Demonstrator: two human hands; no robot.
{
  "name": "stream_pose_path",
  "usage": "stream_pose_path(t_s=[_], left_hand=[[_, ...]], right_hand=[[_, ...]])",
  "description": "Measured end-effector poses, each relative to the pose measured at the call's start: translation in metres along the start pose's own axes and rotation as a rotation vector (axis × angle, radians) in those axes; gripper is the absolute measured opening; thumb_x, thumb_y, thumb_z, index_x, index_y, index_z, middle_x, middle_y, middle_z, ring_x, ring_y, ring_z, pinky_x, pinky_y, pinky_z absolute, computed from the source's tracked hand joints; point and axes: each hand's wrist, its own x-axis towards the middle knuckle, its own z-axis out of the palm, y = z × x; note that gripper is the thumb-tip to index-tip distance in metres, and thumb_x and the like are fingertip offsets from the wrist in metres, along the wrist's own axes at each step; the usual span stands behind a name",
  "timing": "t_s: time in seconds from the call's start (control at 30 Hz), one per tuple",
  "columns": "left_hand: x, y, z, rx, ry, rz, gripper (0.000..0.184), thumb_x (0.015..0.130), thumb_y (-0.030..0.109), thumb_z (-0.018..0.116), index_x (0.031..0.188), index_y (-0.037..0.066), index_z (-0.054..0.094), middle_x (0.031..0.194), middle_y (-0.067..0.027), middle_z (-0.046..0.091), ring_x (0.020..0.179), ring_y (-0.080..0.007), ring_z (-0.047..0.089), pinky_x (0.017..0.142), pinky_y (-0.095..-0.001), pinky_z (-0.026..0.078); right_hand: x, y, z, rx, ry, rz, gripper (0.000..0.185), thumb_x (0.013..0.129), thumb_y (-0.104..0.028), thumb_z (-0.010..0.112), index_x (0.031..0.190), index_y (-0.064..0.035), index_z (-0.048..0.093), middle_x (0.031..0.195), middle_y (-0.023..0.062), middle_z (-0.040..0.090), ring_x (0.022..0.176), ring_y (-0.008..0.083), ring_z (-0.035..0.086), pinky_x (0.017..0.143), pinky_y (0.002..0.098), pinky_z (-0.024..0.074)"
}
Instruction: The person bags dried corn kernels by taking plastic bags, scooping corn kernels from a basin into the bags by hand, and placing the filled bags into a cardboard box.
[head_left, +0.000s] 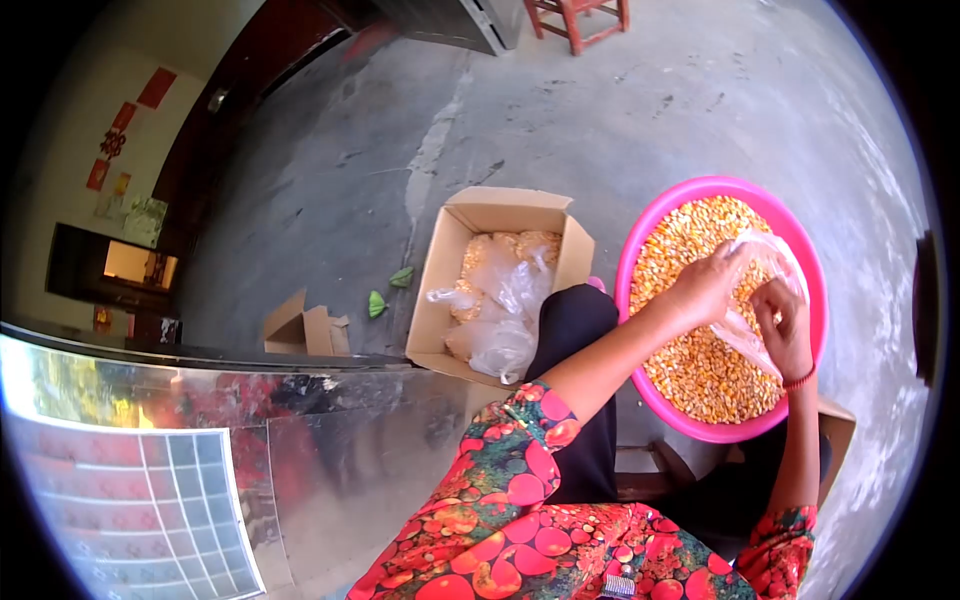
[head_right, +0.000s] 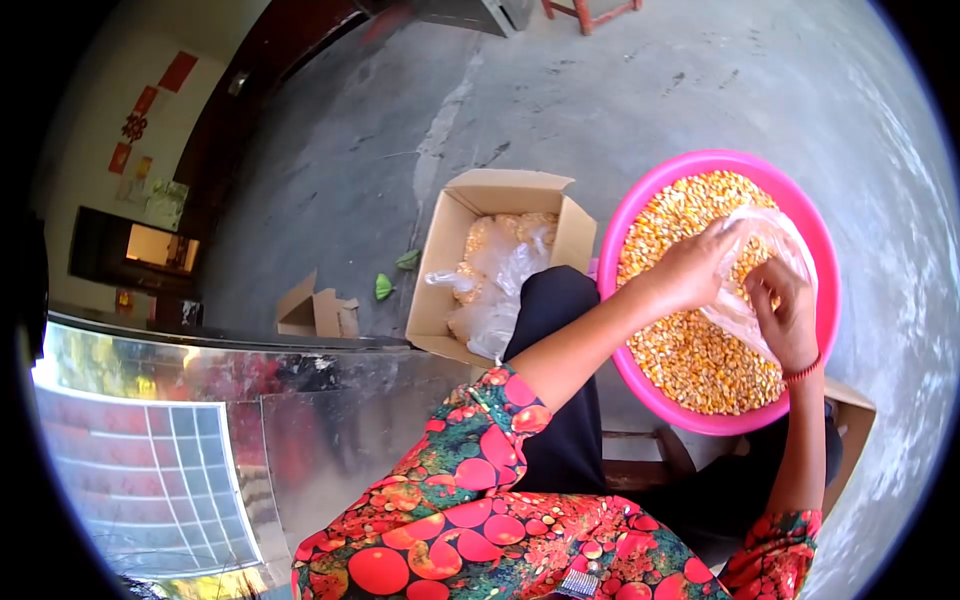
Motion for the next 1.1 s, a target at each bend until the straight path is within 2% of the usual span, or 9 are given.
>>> stream_pose_path(t_s=[0.13, 0.27, 0.37, 0.47, 0.57, 0.63, 0.9, 1.0, 1.1], left_hand=[[-0.002, 0.0, -0.003, -0.032, -0.003, -0.007, 0.073, 0.073, 0.007, 0.066, 0.137, 0.001, 0.029, 0.137, -0.0267, 0.033, 0.113, -0.0388, 0.05, 0.095, -0.0404, 0.044], [-0.003, 0.006, -0.005, -0.055, -0.007, -0.029, 0.07, 0.075, 0.005, 0.063, 0.137, 0.002, 0.03, 0.137, -0.0242, 0.034, 0.113, -0.0383, 0.05, 0.094, -0.0427, 0.044], [-0.001, 0.002, -0.003, -0.02, -0.018, -0.027, 0.072, 0.076, 0.008, 0.064, 0.138, 0.003, 0.029, 0.139, -0.0235, 0.033, 0.112, -0.0384, 0.05, 0.093, -0.0428, 0.044], [0.0, 0.005, -0.009, -0.073, -0.032, -0.057, 0.068, 0.077, 0.009, 0.063, 0.137, 0.004, 0.031, 0.138, -0.0217, 0.035, 0.111, -0.0384, 0.051, 0.092, -0.0425, 0.044], [-0.002, 0.005, -0.01, -0.147, 0.03, -0.011, 0.061, 0.078, 0.005, 0.059, 0.134, 0.006, 0.036, 0.131, -0.021, 0.043, 0.112, -0.0379, 0.049, 0.092, -0.0414, 0.044], [-0.001, 0.006, -0.009, -0.167, 0.045, -0.014, 0.063, 0.072, -0.007, 0.046, 0.134, 0.005, 0.037, 0.132, -0.0211, 0.041, 0.118, -0.0362, 0.046, 0.098, -0.0389, 0.04], [-0.001, 0.003, -0.009, -0.067, -0.007, -0.03, 0.067, 0.072, -0.004, 0.046, 0.137, 0.005, 0.033, 0.135, -0.0231, 0.038, 0.123, -0.0361, 0.041, 0.104, -0.0384, 0.035], [-0.002, 0.001, -0.009, -0.062, 0.005, -0.006, 0.066, 0.072, -0.003, 0.046, 0.137, 0.004, 0.034, 0.136, -0.0228, 0.038, 0.126, -0.0347, 0.038, 0.105, -0.038, 0.032], [-0.002, 0.001, -0.009, -0.081, 0.017, 0.006, 0.066, 0.072, -0.003, 0.047, 0.136, 0.003, 0.035, 0.135, -0.023, 0.039, 0.125, -0.0348, 0.039, 0.105, -0.0382, 0.033]], right_hand=[[-0.016, -0.002, 0.028, -0.013, -0.62, -0.055, 0.011, 0.071, 0.001, 0.058, 0.081, 0.0015, 0.06, 0.075, 0.014, 0.058, 0.071, 0.03, 0.059, 0.063, 0.0357, 0.0459], [-0.036, 0.005, 0.077, -0.235, -0.37, -0.351, 0.033, 0.069, 0.0, 0.06, 0.102, -0.0033, 0.06, 0.105, 0.0119, 0.057, 0.104, 0.033, 0.052, 0.087, 0.0422, 0.0438], [-0.042, 0.017, 0.085, -0.371, -0.357, -0.379, 0.031, 0.071, -0.005, 0.061, 0.102, -0.0054, 0.059, 0.107, 0.0103, 0.056, 0.109, 0.0326, 0.049, 0.09, 0.043, 0.0421], [-0.041, 0.024, 0.083, -0.377, -0.463, -0.294, 0.023, 0.074, -0.012, 0.061, 0.097, -0.0059, 0.059, 0.101, 0.011, 0.057, 0.101, 0.0308, 0.053, 0.086, 0.0417, 0.0437], [-0.047, 0.038, 0.087, -0.353, -0.452, -0.361, 0.015, 0.079, -0.018, 0.059, 0.078, -0.0054, 0.051, 0.08, 0.0115, 0.053, 0.081, 0.0294, 0.054, 0.072, 0.0411, 0.0457], [-0.048, 0.033, 0.083, -0.364, -0.493, -0.279, 0.017, 0.083, -0.021, 0.055, 0.079, -0.0048, 0.052, 0.078, 0.0121, 0.054, 0.077, 0.0299, 0.058, 0.066, 0.0413, 0.0478], [-0.033, 0.024, 0.067, -0.147, -0.484, -0.063, 0.018, 0.088, -0.021, 0.053, 0.087, -0.0028, 0.052, 0.073, 0.0182, 0.057, 0.072, 0.0363, 0.058, 0.063, 0.0446, 0.0459], [-0.032, 0.022, 0.064, 0.119, -0.441, -0.121, 0.023, 0.091, -0.023, 0.051, 0.08, -0.0024, 0.051, 0.067, 0.0174, 0.053, 0.065, 0.0304, 0.057, 0.06, 0.042, 0.0436], [-0.028, 0.009, 0.046, 0.478, -0.535, 0.054, 0.03, 0.096, -0.029, 0.047, 0.079, -0.0047, 0.051, 0.062, 0.0022, 0.042, 0.055, 0.0105, 0.042, 0.053, 0.0313, 0.0394]])
